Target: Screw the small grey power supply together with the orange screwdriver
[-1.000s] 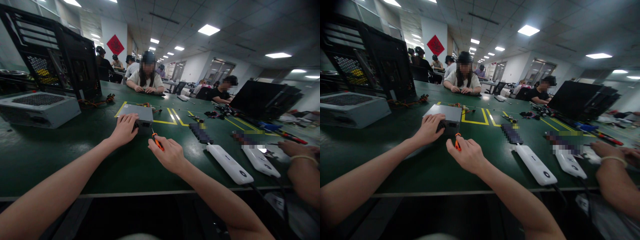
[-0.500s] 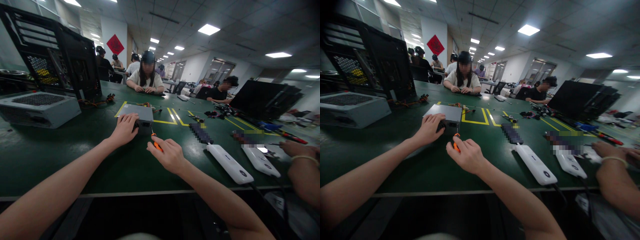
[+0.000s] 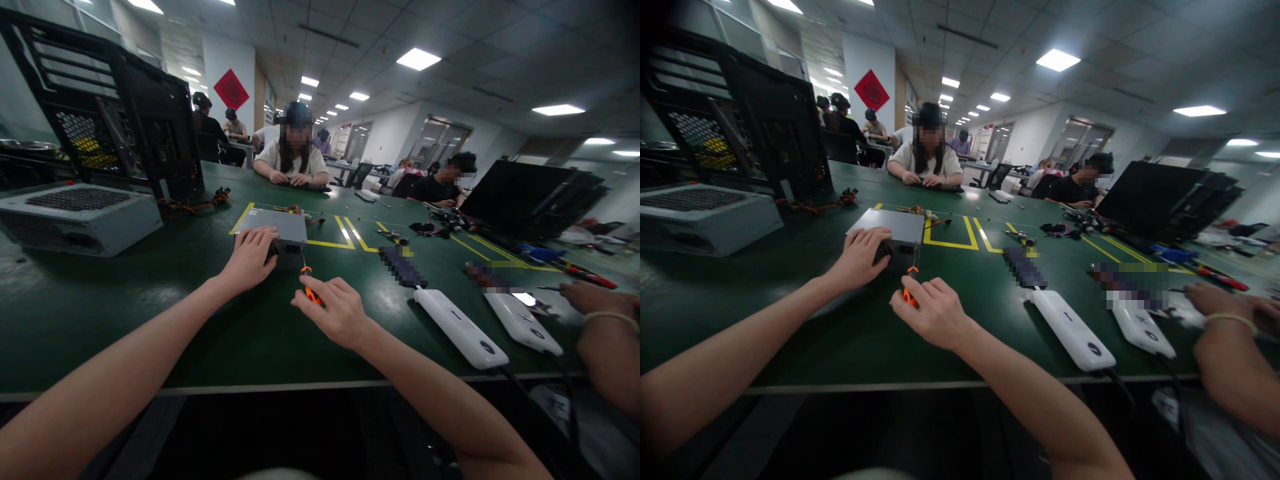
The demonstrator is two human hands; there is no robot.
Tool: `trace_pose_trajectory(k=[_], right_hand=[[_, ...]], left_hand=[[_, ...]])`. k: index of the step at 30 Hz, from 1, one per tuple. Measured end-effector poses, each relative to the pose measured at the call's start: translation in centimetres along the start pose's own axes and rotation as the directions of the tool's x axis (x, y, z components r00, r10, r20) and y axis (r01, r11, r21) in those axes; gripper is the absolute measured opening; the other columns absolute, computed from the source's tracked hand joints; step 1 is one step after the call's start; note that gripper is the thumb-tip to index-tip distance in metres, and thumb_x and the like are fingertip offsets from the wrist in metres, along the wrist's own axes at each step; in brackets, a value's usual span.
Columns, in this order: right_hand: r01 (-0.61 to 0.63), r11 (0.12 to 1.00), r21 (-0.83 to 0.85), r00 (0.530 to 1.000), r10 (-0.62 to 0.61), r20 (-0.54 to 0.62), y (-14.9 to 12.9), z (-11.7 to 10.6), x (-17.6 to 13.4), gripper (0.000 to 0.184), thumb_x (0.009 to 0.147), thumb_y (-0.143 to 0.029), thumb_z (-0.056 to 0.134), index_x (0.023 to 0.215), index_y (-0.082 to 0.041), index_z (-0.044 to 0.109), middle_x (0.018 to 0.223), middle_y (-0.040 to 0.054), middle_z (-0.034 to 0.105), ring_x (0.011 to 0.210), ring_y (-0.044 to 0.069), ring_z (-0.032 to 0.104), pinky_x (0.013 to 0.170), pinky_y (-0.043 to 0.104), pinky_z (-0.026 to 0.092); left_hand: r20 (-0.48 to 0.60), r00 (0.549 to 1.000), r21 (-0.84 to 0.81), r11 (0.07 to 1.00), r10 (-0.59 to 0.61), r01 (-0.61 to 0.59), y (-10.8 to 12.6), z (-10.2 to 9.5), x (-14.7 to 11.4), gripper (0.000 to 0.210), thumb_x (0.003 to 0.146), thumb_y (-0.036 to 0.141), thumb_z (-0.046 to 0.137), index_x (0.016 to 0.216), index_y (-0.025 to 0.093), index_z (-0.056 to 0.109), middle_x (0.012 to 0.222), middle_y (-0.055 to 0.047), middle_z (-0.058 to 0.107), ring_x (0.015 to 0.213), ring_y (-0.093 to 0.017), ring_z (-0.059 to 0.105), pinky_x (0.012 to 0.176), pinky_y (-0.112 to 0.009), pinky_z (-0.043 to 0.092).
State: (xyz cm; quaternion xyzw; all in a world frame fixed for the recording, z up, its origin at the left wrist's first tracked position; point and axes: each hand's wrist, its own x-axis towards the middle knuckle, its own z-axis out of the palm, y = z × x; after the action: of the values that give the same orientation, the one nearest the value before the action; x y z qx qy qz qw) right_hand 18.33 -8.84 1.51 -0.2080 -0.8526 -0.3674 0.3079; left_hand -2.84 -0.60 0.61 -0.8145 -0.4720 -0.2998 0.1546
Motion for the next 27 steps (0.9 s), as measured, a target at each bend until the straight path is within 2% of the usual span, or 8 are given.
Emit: trace_pose_trajectory(k=[5,8,11,14,17,22,27], right_hand=[[-0.012,0.998,0.061,0.999,0.009,0.044,-0.31,0.00,0.11,0.017,0.085,-0.023,0.048,0.097,-0.015,0.057,0.104,0.0143,0.061,0.079,0.015,0.059,0.069,0.026,0.044],[-0.011,1.000,0.017,1.000,0.010,0.020,-0.31,-0.03,0.18,0.020,0.086,-0.020,0.048,0.104,-0.015,0.055,0.103,0.0138,0.061,0.078,0.014,0.059,0.068,0.024,0.043],[-0.062,0.996,-0.069,0.998,0.063,0.013,-0.08,-0.14,0.32,0.018,0.087,-0.026,0.050,0.103,-0.018,0.056,0.085,0.0071,0.062,0.066,0.011,0.056,0.062,0.023,0.040],[-0.095,0.991,-0.094,0.995,0.098,0.029,0.10,-0.23,0.52,0.020,0.088,-0.036,0.051,0.089,-0.018,0.058,0.072,0.0034,0.058,0.059,0.011,0.053,0.058,0.023,0.038],[-0.090,0.994,-0.059,0.995,0.093,0.041,0.09,-0.17,0.60,0.026,0.087,-0.042,0.050,0.081,-0.017,0.057,0.078,0.0057,0.059,0.061,0.011,0.053,0.057,0.023,0.038],[-0.066,0.997,0.042,0.996,0.063,0.058,-0.08,0.06,0.41,0.024,0.088,-0.039,0.049,0.080,-0.018,0.055,0.092,0.0068,0.061,0.060,0.008,0.054,0.058,0.020,0.040],[-0.120,0.980,0.161,0.988,0.103,0.112,-0.34,0.06,0.23,0.021,0.087,-0.031,0.045,0.093,-0.014,0.055,0.099,0.0121,0.059,0.071,0.012,0.059,0.058,0.020,0.044]], left_hand=[[-0.002,1.000,-0.015,1.000,-0.004,0.004,-0.08,0.05,0.02,0.038,0.081,0.024,0.045,0.118,0.015,0.044,0.130,-0.013,0.049,0.122,-0.025,0.041,0.104,-0.043,0.023],[0.000,1.000,-0.021,1.000,-0.008,0.008,-0.13,0.10,0.05,0.038,0.080,0.023,0.045,0.117,0.015,0.045,0.130,-0.013,0.049,0.122,-0.025,0.041,0.103,-0.043,0.024],[0.001,1.000,-0.022,1.000,-0.009,0.009,-0.12,0.14,0.07,0.038,0.080,0.023,0.046,0.117,0.015,0.045,0.130,-0.012,0.049,0.122,-0.025,0.041,0.103,-0.043,0.023],[-0.001,1.000,-0.013,1.000,-0.009,0.009,-0.12,0.17,0.07,0.038,0.080,0.024,0.046,0.117,0.015,0.045,0.130,-0.012,0.049,0.122,-0.025,0.041,0.104,-0.042,0.023],[-0.007,1.000,-0.002,1.000,-0.004,0.004,-0.11,0.19,0.07,0.037,0.080,0.023,0.046,0.116,0.015,0.045,0.130,-0.012,0.049,0.122,-0.025,0.042,0.104,-0.042,0.024],[-0.009,1.000,-0.001,1.000,-0.001,0.001,-0.08,0.15,0.06,0.037,0.080,0.023,0.046,0.117,0.015,0.045,0.130,-0.012,0.050,0.122,-0.025,0.041,0.103,-0.042,0.024],[-0.012,1.000,0.000,1.000,0.004,-0.004,-0.16,0.21,0.03,0.037,0.081,0.023,0.046,0.117,0.014,0.045,0.130,-0.013,0.050,0.122,-0.025,0.042,0.104,-0.042,0.024]])
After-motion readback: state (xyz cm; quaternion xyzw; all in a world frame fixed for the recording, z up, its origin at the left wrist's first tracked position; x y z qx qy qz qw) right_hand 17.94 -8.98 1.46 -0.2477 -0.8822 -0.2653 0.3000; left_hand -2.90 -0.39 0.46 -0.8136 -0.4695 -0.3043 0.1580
